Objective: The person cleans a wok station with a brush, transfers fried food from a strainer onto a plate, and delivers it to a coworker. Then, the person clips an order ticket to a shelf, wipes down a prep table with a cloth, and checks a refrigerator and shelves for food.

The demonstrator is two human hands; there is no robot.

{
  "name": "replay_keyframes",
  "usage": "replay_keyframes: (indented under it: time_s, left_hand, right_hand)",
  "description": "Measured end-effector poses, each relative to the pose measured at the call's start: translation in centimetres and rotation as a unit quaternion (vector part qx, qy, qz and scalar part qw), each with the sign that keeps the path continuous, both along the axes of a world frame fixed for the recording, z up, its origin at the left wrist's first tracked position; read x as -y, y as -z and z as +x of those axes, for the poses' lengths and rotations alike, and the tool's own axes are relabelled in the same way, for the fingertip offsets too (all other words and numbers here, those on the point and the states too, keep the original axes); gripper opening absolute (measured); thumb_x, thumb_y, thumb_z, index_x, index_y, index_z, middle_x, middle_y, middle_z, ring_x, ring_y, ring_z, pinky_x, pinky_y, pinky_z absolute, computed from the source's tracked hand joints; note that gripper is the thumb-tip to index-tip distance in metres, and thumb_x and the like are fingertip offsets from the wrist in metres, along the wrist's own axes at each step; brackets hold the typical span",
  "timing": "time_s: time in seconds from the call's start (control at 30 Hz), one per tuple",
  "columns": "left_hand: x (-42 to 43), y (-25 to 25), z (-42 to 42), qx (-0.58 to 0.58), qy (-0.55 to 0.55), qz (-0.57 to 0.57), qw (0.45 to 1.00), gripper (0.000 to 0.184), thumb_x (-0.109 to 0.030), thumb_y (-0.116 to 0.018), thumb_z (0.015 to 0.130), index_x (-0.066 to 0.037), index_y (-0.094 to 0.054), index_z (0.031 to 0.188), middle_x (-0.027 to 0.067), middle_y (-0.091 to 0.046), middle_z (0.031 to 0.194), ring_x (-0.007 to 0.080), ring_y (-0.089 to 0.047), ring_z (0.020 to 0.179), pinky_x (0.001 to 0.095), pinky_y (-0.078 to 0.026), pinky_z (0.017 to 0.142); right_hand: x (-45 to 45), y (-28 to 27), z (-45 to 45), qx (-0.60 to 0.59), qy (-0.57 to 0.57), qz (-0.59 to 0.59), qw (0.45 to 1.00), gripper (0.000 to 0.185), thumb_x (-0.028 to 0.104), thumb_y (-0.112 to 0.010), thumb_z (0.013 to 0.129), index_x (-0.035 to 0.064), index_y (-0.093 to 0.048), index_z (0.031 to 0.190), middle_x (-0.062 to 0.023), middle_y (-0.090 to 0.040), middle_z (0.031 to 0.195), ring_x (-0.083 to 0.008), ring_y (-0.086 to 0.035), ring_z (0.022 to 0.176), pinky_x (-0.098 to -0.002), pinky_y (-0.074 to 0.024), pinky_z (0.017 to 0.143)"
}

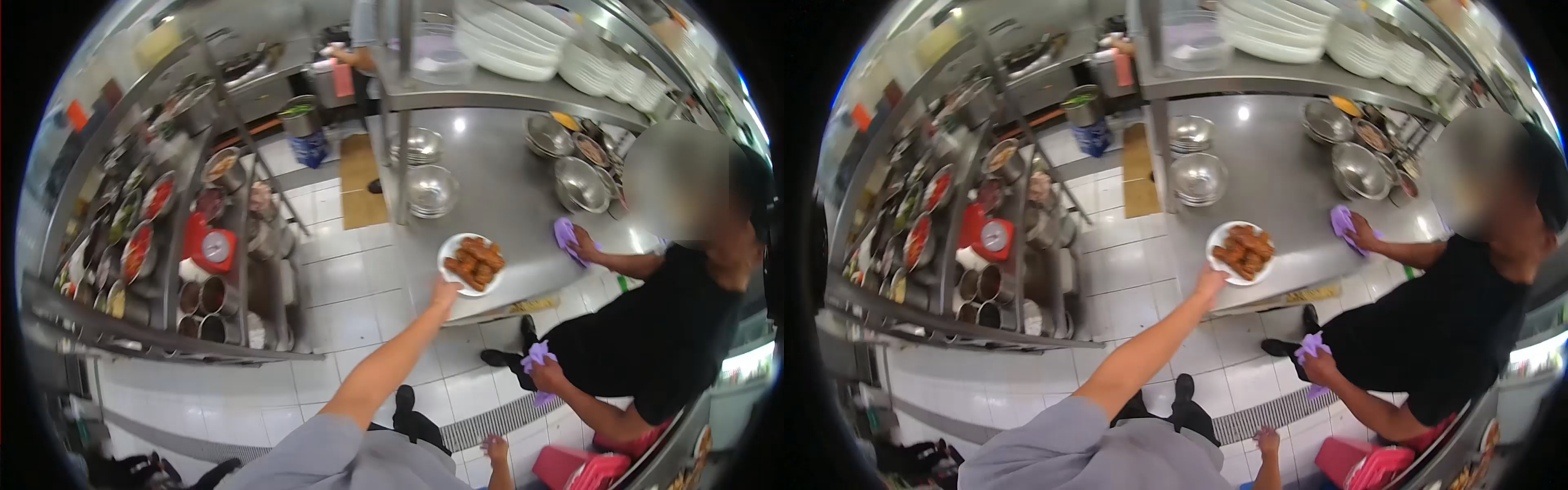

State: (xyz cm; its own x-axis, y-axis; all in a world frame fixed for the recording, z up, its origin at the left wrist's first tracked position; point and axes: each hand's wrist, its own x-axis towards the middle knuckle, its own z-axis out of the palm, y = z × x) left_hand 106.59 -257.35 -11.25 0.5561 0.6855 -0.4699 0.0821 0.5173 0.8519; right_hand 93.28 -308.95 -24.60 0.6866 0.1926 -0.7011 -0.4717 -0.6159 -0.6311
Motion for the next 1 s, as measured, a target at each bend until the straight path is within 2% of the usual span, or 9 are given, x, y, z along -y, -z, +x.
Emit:
replay_keyframes:
  time_s: [0.17, 0.3, 0.5, 0.67, 0.77, 0.83, 0.87, 0.93, 1.0]
  left_hand:
    - [-0.7, 4.5, 4.5, 0.028, 0.042, 0.009, 0.999, 0.049, -0.006, -0.06, 0.074, -0.002, -0.05, 0.122, 0.0106, -0.062, 0.107, 0.0224, -0.059, 0.096, 0.0349, -0.047, 0.085]
    - [0.1, -0.8, 3.2, -0.013, 0.077, -0.072, 0.994, 0.03, -0.021, -0.062, 0.077, -0.002, -0.061, 0.1, 0.0134, -0.062, 0.092, 0.0221, -0.055, 0.073, 0.0375, -0.044, 0.062]
    - [-0.8, -2.2, -1.8, 0.02, 0.032, -0.067, 0.997, 0.053, -0.014, -0.059, 0.08, -0.006, -0.046, 0.131, 0.0097, -0.063, 0.093, 0.0177, -0.059, 0.071, 0.0291, -0.048, 0.064]
    - [-1.7, -3.0, -20.3, 0.14, 0.11, 0.06, 0.982, 0.054, -0.011, -0.059, 0.09, -0.006, -0.036, 0.139, 0.0107, -0.063, 0.108, 0.0135, -0.061, 0.092, 0.0292, -0.051, 0.082]
    - [-0.4, 7.0, -36.4, -0.025, 0.065, 0.126, 0.99, 0.041, -0.01, -0.059, 0.087, -0.006, -0.051, 0.127, 0.011, -0.065, 0.107, 0.018, -0.062, 0.094, 0.0329, -0.051, 0.08]
    - [2.6, 14.6, -49.7, -0.432, 0.198, 0.451, 0.756, 0.034, -0.018, -0.056, 0.082, -0.003, -0.06, 0.112, 0.0152, -0.06, 0.117, 0.031, -0.056, 0.107, 0.0431, -0.044, 0.093]
    - [6.1, 13.9, -54.3, -0.49, 0.037, 0.294, 0.82, 0.033, -0.021, -0.056, 0.082, -0.002, -0.063, 0.108, 0.0172, -0.06, 0.117, 0.0305, -0.056, 0.107, 0.0406, -0.044, 0.093]
    - [13.1, 13.7, -62.6, -0.601, -0.118, 0.149, 0.777, 0.033, -0.028, -0.061, 0.08, -0.01, -0.066, 0.107, 0.0149, -0.063, 0.112, 0.0282, -0.063, 0.096, 0.0351, -0.05, 0.085]
    - [16.3, 12.4, -66.4, -0.584, -0.161, 0.049, 0.794, 0.033, -0.027, -0.059, 0.081, -0.009, -0.064, 0.109, 0.0148, -0.063, 0.11, 0.0273, -0.063, 0.093, 0.0343, -0.05, 0.08]
  right_hand:
    - [-3.1, -0.4, 2.0, -0.142, -0.057, -0.07, 0.986, 0.031, 0.016, -0.055, 0.085, 0.0068, -0.054, 0.115, -0.0078, -0.063, 0.077, -0.0197, -0.063, 0.062, -0.0319, -0.0477, 0.049]
    - [-12.4, -0.6, 7.5, -0.109, -0.119, -0.049, 0.986, 0.036, 0.016, -0.057, 0.083, 0.0071, -0.053, 0.118, -0.0089, -0.063, 0.077, -0.0196, -0.062, 0.065, -0.0328, -0.0484, 0.052]
    - [-22.2, -1.7, 12.3, -0.058, -0.194, 0.01, 0.979, 0.045, 0.015, -0.06, 0.08, 0.0077, -0.05, 0.123, -0.0105, -0.063, 0.079, -0.0195, -0.061, 0.069, -0.034, -0.0496, 0.057]
    - [-21.9, 0.1, 13.5, -0.069, -0.268, -0.007, 0.961, 0.052, 0.014, -0.062, 0.077, 0.0081, -0.048, 0.127, -0.0118, -0.063, 0.08, -0.0193, -0.06, 0.073, -0.0351, -0.0506, 0.061]
    - [-19.1, 1.7, 13.9, -0.085, -0.324, -0.054, 0.941, 0.057, 0.014, -0.064, 0.076, 0.0084, -0.047, 0.129, -0.0126, -0.064, 0.08, -0.0193, -0.059, 0.075, -0.0358, -0.0512, 0.063]
    - [-17.2, 1.9, 14.1, -0.073, -0.393, -0.093, 0.912, 0.06, 0.013, -0.065, 0.075, 0.0086, -0.046, 0.131, -0.0132, -0.064, 0.081, -0.0192, -0.059, 0.076, -0.0362, -0.0516, 0.065]
    - [-16.4, 1.8, 14.3, -0.047, -0.458, -0.103, 0.882, 0.061, 0.013, -0.065, 0.074, 0.0087, -0.045, 0.132, -0.0134, -0.064, 0.081, -0.0192, -0.059, 0.077, -0.0364, -0.0518, 0.066]
    - [-16.6, 1.2, 14.8, 0.052, -0.618, -0.106, 0.778, 0.064, 0.013, -0.066, 0.073, 0.0089, -0.045, 0.133, -0.014, -0.064, 0.081, -0.0191, -0.058, 0.079, -0.0368, -0.0521, 0.067]
    - [-17.0, 0.3, 14.3, 0.019, -0.553, -0.124, 0.824, 0.067, 0.013, -0.067, 0.072, 0.0091, -0.044, 0.135, -0.0145, -0.064, 0.082, -0.0191, -0.058, 0.08, -0.0373, -0.0525, 0.069]
